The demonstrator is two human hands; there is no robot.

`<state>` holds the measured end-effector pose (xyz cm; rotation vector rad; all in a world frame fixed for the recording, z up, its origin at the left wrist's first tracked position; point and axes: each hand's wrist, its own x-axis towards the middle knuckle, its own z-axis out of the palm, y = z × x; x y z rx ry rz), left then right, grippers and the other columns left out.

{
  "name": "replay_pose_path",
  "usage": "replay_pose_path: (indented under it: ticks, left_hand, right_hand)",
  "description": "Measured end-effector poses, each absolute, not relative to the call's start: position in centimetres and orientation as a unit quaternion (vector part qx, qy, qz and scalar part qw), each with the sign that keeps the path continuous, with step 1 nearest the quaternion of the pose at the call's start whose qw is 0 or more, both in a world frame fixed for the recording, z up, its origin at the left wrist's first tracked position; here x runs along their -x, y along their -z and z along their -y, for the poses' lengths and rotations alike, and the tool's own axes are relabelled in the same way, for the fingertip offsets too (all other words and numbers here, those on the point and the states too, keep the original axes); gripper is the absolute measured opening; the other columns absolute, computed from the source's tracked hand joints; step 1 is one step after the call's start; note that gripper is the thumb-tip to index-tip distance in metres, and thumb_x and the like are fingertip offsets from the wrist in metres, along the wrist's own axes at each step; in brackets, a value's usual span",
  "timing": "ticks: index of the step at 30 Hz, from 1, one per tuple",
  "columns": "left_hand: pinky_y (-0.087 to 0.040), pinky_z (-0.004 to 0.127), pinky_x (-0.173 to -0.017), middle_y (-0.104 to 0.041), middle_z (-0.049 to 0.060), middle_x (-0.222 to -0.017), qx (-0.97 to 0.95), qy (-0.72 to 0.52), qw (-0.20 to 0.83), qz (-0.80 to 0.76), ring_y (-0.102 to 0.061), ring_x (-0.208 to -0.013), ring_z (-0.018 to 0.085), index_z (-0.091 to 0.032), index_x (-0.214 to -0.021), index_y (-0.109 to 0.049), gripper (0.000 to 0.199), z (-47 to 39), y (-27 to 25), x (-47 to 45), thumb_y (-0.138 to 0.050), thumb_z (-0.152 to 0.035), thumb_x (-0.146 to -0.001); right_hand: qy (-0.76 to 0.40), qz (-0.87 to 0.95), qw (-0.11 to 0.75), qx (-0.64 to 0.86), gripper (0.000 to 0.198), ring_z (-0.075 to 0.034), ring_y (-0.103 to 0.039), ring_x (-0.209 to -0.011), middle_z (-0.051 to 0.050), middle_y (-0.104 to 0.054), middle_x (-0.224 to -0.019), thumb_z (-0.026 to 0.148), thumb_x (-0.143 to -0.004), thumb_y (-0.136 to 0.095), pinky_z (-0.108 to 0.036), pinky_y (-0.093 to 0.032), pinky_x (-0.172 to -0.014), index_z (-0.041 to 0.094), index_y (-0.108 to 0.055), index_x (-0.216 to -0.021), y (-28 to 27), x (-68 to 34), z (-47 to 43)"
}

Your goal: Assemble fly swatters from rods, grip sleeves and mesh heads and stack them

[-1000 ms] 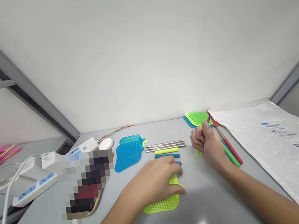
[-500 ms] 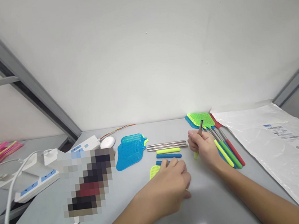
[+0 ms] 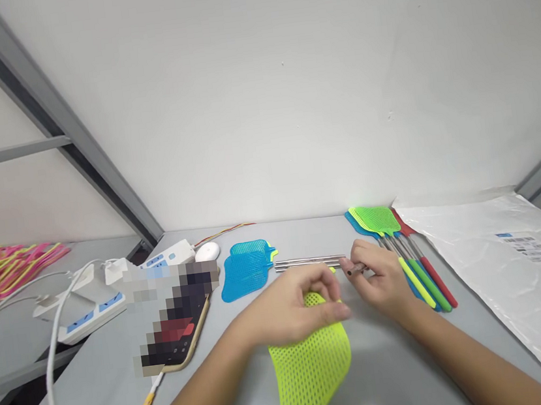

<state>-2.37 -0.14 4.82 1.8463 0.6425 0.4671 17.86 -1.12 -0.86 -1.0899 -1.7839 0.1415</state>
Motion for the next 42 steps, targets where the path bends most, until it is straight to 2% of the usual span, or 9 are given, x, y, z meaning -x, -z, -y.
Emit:
replay_pose_path:
  ticks: [5, 10, 15, 27, 35, 42]
  left_hand:
    - [-0.035, 0.021, -0.056, -0.052, -0.005, -0.066, -0.709, -0.223, 0.605, -0.286, -0.046, -0.059, 0.008, -0.018, -0.082, -0.052, 0.028, -0.8, -4.6, 3.0, -0.071, -0.038, -0.075]
    - [-0.038, 0.022, -0.056, -0.056, -0.005, -0.072, -0.673, -0.194, 0.645, -0.306, -0.051, -0.063, 0.009, -0.019, -0.082, -0.046, 0.038, -0.5, -4.0, 2.3, -0.079, -0.026, -0.065]
    - [-0.038, 0.021, -0.054, -0.054, -0.006, -0.073, -0.657, -0.207, 0.651, -0.318, -0.05, -0.063, 0.008, -0.02, -0.082, -0.041, 0.048, -0.4, -3.6, 1.9, -0.083, -0.024, -0.059]
    - [-0.039, 0.025, -0.058, -0.061, -0.004, -0.072, -0.654, -0.173, 0.668, -0.31, -0.056, -0.065, 0.012, -0.021, -0.086, -0.041, 0.046, -0.4, -3.2, 1.8, -0.081, -0.028, -0.063]
    - [-0.033, 0.022, -0.054, -0.053, -0.007, -0.07, -0.654, -0.157, 0.679, -0.293, -0.048, -0.061, 0.007, -0.021, -0.084, -0.039, 0.043, -0.4, -3.1, 1.7, -0.078, -0.022, -0.065]
    - [-0.03, 0.021, -0.05, -0.051, -0.008, -0.065, -0.666, -0.151, 0.671, -0.29, -0.043, -0.055, 0.007, -0.022, -0.083, -0.037, 0.045, -1.0, -2.5, 2.3, -0.078, -0.022, -0.066]
  right_hand:
    - [0.045, 0.781, 0.428, 0.452, 0.029, -0.015, -0.039, -0.065, 0.0, -0.044, -0.069, 0.022, -0.08, -0.06, -0.032, -0.028, -0.063, 0.02, -0.041, -0.059, 0.6, -18.7, 0.4]
    - [0.09, 0.779, 0.407, 0.468, 0.029, -0.015, -0.038, -0.066, -0.001, -0.044, -0.07, 0.022, -0.081, -0.059, -0.033, -0.027, -0.064, 0.02, -0.041, -0.059, 0.3, -18.8, 0.6]
    - [0.119, 0.785, 0.398, 0.459, 0.03, -0.015, -0.036, -0.066, -0.001, -0.043, -0.069, 0.022, -0.081, -0.059, -0.034, -0.027, -0.064, 0.019, -0.04, -0.058, 0.2, -18.6, 0.7]
    - [0.208, 0.791, 0.363, 0.447, 0.03, -0.016, -0.035, -0.067, -0.001, -0.047, -0.068, 0.021, -0.081, -0.06, -0.034, -0.027, -0.064, 0.02, -0.041, -0.058, -0.3, -18.9, 0.8]
    - [0.233, 0.808, 0.334, 0.426, 0.028, -0.016, -0.036, -0.067, -0.002, -0.049, -0.066, 0.019, -0.083, -0.058, -0.034, -0.026, -0.064, 0.02, -0.045, -0.057, 0.4, -18.5, 0.8]
    - [0.24, 0.776, 0.35, 0.467, 0.028, -0.015, -0.034, -0.066, 0.0, -0.045, -0.064, 0.014, -0.082, -0.056, -0.032, -0.023, -0.063, 0.018, -0.047, -0.056, 0.9, -16.9, 1.5]
